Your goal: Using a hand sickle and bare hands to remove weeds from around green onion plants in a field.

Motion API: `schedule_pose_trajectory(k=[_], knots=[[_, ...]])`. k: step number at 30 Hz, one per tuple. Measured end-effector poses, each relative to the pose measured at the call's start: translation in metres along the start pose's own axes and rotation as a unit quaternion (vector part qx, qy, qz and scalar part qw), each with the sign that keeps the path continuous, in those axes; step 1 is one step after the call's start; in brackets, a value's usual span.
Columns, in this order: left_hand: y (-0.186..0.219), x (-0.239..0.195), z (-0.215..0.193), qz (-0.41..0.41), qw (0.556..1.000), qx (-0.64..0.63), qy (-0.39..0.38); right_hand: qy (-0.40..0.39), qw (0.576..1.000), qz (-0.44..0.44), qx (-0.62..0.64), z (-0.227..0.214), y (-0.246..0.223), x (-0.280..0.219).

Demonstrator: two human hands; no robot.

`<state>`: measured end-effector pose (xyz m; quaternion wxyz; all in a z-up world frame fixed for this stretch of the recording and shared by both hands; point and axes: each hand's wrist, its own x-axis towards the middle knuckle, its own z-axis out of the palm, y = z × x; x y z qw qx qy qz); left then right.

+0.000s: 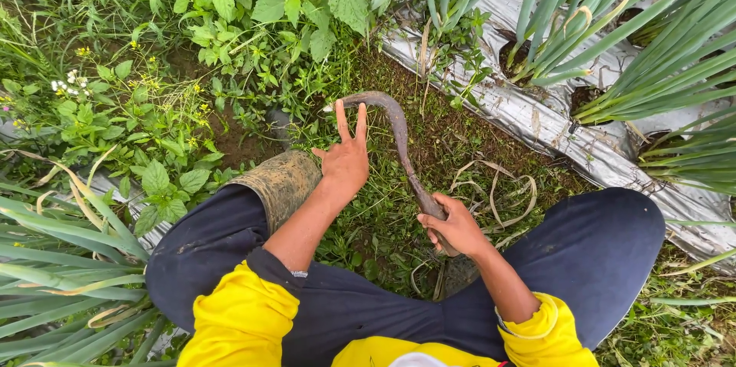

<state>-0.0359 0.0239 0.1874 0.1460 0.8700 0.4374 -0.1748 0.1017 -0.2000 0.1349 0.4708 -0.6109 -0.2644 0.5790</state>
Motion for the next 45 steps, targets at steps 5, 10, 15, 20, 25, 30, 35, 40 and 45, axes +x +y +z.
schedule_pose_trajectory(k=[5,10,15,20,25,30,35,40,45], knots=[[-0.002,0.005,0.004,-0.008,1.0,0.006,-0.002,0.003,1.0,-0.008,-0.008,-0.003,0.0,-0.001],[-0.003,0.008,0.005,-0.024,1.0,0.002,-0.004,0.003,1.0,-0.015,-0.022,-0.003,0.0,0.001],[-0.009,-0.001,-0.026,-0.033,0.992,-0.123,0.019,0.054,0.995,-0.029,-0.075,0.003,-0.031,-0.006],[-0.032,0.002,-0.07,-0.049,0.942,-0.3,0.143,0.101,0.984,-0.036,-0.142,-0.003,-0.039,-0.008],[-0.042,-0.007,-0.09,-0.065,0.875,-0.45,0.167,0.11,0.978,-0.045,-0.174,-0.007,-0.029,-0.006],[-0.038,-0.022,-0.109,-0.061,0.821,-0.547,0.149,0.137,0.963,-0.081,-0.216,-0.013,-0.011,0.001],[-0.038,-0.022,-0.108,-0.069,0.826,-0.539,0.148,0.153,0.954,-0.1,-0.239,-0.007,-0.015,-0.003],[-0.035,-0.023,-0.108,-0.065,0.83,-0.537,0.138,0.155,0.949,-0.105,-0.254,-0.006,-0.015,-0.004],[-0.035,-0.024,-0.108,-0.053,0.856,-0.5,0.119,0.167,0.951,-0.094,-0.242,-0.007,-0.015,-0.004]])
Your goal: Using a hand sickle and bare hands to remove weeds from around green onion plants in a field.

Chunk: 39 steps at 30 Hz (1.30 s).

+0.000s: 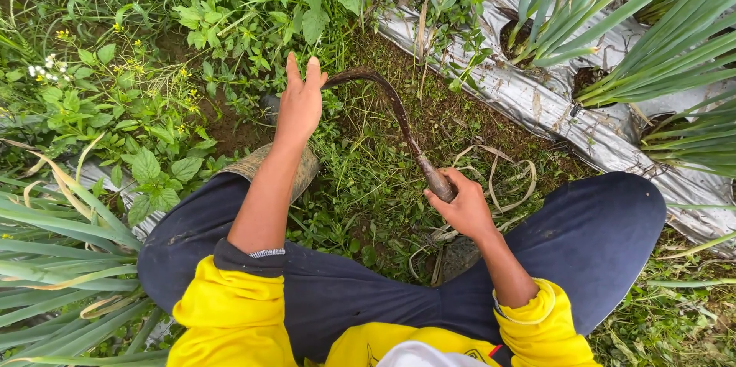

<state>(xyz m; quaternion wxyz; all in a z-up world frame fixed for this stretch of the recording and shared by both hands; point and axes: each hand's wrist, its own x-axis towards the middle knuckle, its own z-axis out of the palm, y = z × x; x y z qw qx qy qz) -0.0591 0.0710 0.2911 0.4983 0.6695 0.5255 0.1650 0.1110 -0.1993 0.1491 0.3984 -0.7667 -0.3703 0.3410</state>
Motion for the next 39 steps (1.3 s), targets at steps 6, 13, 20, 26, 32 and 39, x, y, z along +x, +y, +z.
schedule_pose_trajectory(k=[6,13,20,26,32,39], knots=[[0.026,-0.017,-0.005,0.024,0.998,-0.022,0.053,0.044,0.997,0.018,-0.053,0.001,0.006,0.001],[-0.001,-0.002,0.0,0.141,0.986,0.0,0.09,0.08,0.99,0.003,-0.117,0.001,0.014,0.003],[-0.021,0.011,0.009,0.292,0.95,-0.015,0.105,0.104,0.95,-0.057,-0.29,-0.004,0.012,0.005],[-0.054,0.027,0.031,0.439,0.88,0.0,0.184,0.102,0.957,-0.047,-0.267,-0.001,0.019,0.007],[-0.071,0.024,0.058,0.568,0.8,0.129,0.146,0.125,0.97,-0.038,-0.204,0.002,0.033,0.01],[-0.059,0.003,0.083,0.639,0.693,0.312,0.118,0.13,0.971,-0.012,-0.201,0.002,0.038,0.011]])
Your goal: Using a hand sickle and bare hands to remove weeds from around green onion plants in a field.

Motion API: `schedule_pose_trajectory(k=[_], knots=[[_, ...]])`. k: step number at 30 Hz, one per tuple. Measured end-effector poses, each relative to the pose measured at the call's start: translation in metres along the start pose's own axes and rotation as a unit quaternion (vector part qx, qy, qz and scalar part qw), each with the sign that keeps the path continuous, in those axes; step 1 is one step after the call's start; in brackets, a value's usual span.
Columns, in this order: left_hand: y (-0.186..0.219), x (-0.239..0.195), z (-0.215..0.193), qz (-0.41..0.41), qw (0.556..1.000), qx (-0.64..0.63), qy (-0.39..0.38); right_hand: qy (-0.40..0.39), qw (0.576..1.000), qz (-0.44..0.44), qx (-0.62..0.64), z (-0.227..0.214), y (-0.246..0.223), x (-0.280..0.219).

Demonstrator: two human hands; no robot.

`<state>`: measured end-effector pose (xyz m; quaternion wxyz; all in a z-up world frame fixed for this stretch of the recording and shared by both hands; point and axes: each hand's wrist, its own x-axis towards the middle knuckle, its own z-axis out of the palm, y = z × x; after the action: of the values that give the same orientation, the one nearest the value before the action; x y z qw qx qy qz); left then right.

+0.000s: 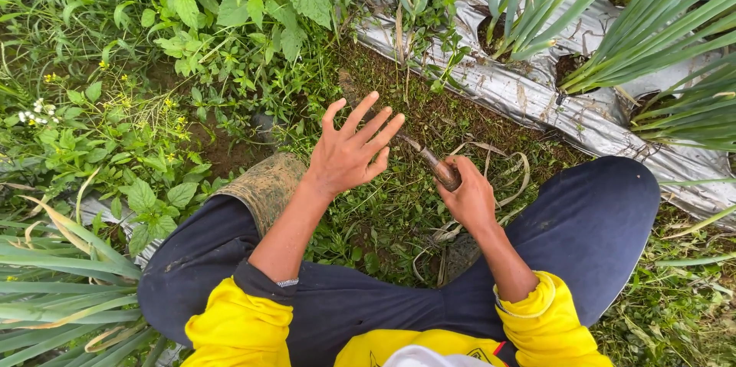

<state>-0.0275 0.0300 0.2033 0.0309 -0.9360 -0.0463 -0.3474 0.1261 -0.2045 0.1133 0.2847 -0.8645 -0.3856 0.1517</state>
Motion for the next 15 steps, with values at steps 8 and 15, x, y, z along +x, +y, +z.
schedule_pose_trajectory(k=[8,15], knots=[[-0.005,-0.001,-0.004,-0.043,0.998,-0.001,-0.039,-0.012,0.999,0.015,0.037,-0.012,-0.015,-0.003],[-0.019,-0.01,-0.005,-0.12,0.991,-0.04,-0.037,-0.014,0.998,0.006,0.056,-0.016,-0.023,-0.003]])
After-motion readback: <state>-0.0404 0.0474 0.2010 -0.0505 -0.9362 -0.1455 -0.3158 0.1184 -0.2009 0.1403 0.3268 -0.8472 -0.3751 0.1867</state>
